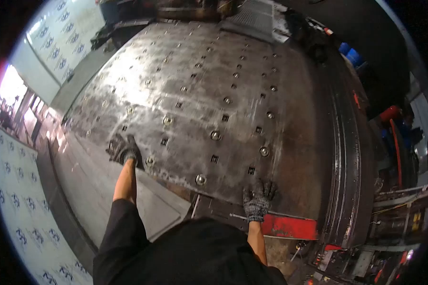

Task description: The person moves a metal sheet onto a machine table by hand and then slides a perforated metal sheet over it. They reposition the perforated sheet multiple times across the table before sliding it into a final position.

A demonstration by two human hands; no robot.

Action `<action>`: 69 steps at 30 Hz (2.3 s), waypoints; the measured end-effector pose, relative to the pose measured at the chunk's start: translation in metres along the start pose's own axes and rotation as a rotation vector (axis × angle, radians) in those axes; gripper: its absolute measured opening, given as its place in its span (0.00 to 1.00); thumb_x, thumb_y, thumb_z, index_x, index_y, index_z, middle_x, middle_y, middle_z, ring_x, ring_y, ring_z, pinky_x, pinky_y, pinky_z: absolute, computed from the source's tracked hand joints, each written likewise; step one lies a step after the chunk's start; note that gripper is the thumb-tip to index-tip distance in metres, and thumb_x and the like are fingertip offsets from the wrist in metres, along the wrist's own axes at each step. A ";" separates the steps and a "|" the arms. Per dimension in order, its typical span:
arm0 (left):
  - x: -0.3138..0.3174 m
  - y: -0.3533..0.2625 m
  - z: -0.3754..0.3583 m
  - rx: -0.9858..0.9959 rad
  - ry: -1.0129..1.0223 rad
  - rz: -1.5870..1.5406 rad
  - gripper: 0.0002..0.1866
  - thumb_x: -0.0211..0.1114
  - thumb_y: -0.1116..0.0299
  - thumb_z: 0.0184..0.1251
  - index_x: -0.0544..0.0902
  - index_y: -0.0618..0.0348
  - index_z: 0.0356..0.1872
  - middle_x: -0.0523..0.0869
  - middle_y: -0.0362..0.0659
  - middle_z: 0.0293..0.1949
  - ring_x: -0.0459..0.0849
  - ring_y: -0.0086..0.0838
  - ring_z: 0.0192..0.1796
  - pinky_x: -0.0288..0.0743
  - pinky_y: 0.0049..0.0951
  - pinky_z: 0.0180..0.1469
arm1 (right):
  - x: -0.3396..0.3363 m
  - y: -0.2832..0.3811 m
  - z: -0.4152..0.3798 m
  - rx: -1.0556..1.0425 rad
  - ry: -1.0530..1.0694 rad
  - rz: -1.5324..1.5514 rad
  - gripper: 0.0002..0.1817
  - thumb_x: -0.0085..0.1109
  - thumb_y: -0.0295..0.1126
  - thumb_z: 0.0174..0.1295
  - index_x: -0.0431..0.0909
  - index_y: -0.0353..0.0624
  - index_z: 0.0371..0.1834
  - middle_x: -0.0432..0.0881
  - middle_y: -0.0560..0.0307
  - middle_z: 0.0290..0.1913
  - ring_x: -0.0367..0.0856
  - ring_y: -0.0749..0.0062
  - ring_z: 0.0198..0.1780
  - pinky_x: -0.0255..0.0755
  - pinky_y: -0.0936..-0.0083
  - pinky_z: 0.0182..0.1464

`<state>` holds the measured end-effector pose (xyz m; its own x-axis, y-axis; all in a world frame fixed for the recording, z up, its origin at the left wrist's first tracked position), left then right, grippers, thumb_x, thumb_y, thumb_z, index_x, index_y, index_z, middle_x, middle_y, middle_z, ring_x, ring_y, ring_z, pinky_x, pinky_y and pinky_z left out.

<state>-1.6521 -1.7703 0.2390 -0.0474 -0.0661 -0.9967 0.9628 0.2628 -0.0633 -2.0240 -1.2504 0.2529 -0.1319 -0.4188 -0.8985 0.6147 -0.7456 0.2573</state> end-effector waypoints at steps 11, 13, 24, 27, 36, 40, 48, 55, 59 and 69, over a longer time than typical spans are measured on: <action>-0.001 -0.002 -0.002 0.000 -0.049 -0.043 0.44 0.49 0.30 0.78 0.64 0.39 0.88 0.64 0.53 0.87 0.60 0.66 0.86 0.57 0.81 0.78 | 0.015 -0.006 0.002 -0.018 0.056 -0.091 0.34 0.68 0.59 0.69 0.84 0.52 0.71 0.78 0.33 0.75 0.68 0.34 0.82 0.53 0.35 0.86; 0.004 -0.001 0.001 0.012 -0.059 -0.050 0.44 0.49 0.30 0.78 0.63 0.41 0.88 0.62 0.55 0.88 0.59 0.67 0.86 0.57 0.81 0.78 | 0.014 -0.007 -0.001 0.000 0.069 -0.110 0.34 0.68 0.59 0.69 0.84 0.52 0.72 0.79 0.35 0.75 0.68 0.35 0.82 0.52 0.35 0.86; -0.005 -0.006 -0.008 -0.004 0.039 -0.024 0.44 0.43 0.30 0.84 0.58 0.43 0.90 0.54 0.58 0.90 0.52 0.69 0.88 0.54 0.78 0.81 | 0.016 -0.008 0.001 -0.032 0.083 -0.115 0.38 0.71 0.60 0.64 0.82 0.52 0.74 0.75 0.37 0.79 0.65 0.37 0.84 0.48 0.33 0.86; -0.001 -0.009 -0.009 0.024 0.057 -0.043 0.45 0.41 0.29 0.83 0.56 0.44 0.91 0.52 0.59 0.90 0.50 0.70 0.89 0.52 0.78 0.82 | 0.014 -0.007 0.000 -0.039 0.080 -0.114 0.38 0.69 0.59 0.68 0.79 0.52 0.76 0.75 0.39 0.78 0.64 0.37 0.84 0.49 0.36 0.87; 0.001 -0.007 -0.007 0.012 0.044 -0.040 0.45 0.41 0.29 0.83 0.55 0.43 0.91 0.52 0.58 0.90 0.51 0.69 0.89 0.52 0.77 0.82 | 0.013 -0.005 0.002 -0.044 0.069 -0.093 0.37 0.69 0.59 0.68 0.81 0.51 0.75 0.75 0.39 0.78 0.66 0.36 0.82 0.50 0.34 0.86; -0.001 -0.009 -0.007 0.008 0.039 -0.047 0.45 0.41 0.29 0.83 0.55 0.43 0.91 0.53 0.58 0.90 0.51 0.69 0.89 0.52 0.76 0.83 | 0.012 -0.004 0.003 -0.044 0.062 -0.145 0.37 0.69 0.59 0.68 0.81 0.51 0.75 0.76 0.39 0.77 0.67 0.36 0.82 0.51 0.34 0.85; -0.003 -0.012 -0.011 0.032 0.017 -0.038 0.46 0.41 0.28 0.82 0.58 0.46 0.90 0.57 0.57 0.89 0.54 0.68 0.88 0.49 0.70 0.86 | 0.016 -0.011 0.000 -0.016 0.031 -0.111 0.37 0.70 0.58 0.67 0.81 0.53 0.75 0.77 0.38 0.77 0.66 0.33 0.83 0.51 0.34 0.86; -0.005 -0.009 -0.009 0.014 0.012 -0.026 0.46 0.41 0.28 0.82 0.58 0.46 0.90 0.58 0.57 0.89 0.54 0.69 0.88 0.50 0.71 0.85 | 0.014 -0.014 -0.001 -0.020 -0.009 -0.025 0.28 0.70 0.49 0.70 0.85 0.52 0.70 0.78 0.38 0.76 0.69 0.34 0.80 0.55 0.35 0.85; -0.002 -0.009 -0.007 0.008 0.010 -0.032 0.46 0.41 0.28 0.82 0.58 0.46 0.90 0.58 0.57 0.89 0.54 0.69 0.88 0.51 0.71 0.84 | 0.010 -0.022 -0.004 0.041 -0.002 -0.063 0.28 0.71 0.49 0.69 0.85 0.53 0.70 0.77 0.38 0.77 0.68 0.35 0.81 0.55 0.36 0.85; -0.041 -0.018 -0.044 -0.015 -0.007 -0.085 0.43 0.45 0.30 0.82 0.65 0.46 0.87 0.66 0.56 0.86 0.62 0.56 0.87 0.52 0.63 0.86 | 0.012 -0.043 -0.015 0.073 0.024 -0.018 0.25 0.63 0.46 0.76 0.85 0.52 0.72 0.77 0.42 0.79 0.66 0.40 0.84 0.49 0.40 0.88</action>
<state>-1.6791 -1.7302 0.2785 -0.1274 -0.0956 -0.9872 0.9512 0.2703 -0.1489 -2.0404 -1.2161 0.2258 -0.1231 -0.3928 -0.9114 0.5536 -0.7893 0.2654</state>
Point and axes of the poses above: each hand's wrist, its own z-axis towards the middle knuckle, its own x-axis out of the palm, y = z × x, the point moved 10 cm from there along z, towards the middle knuckle
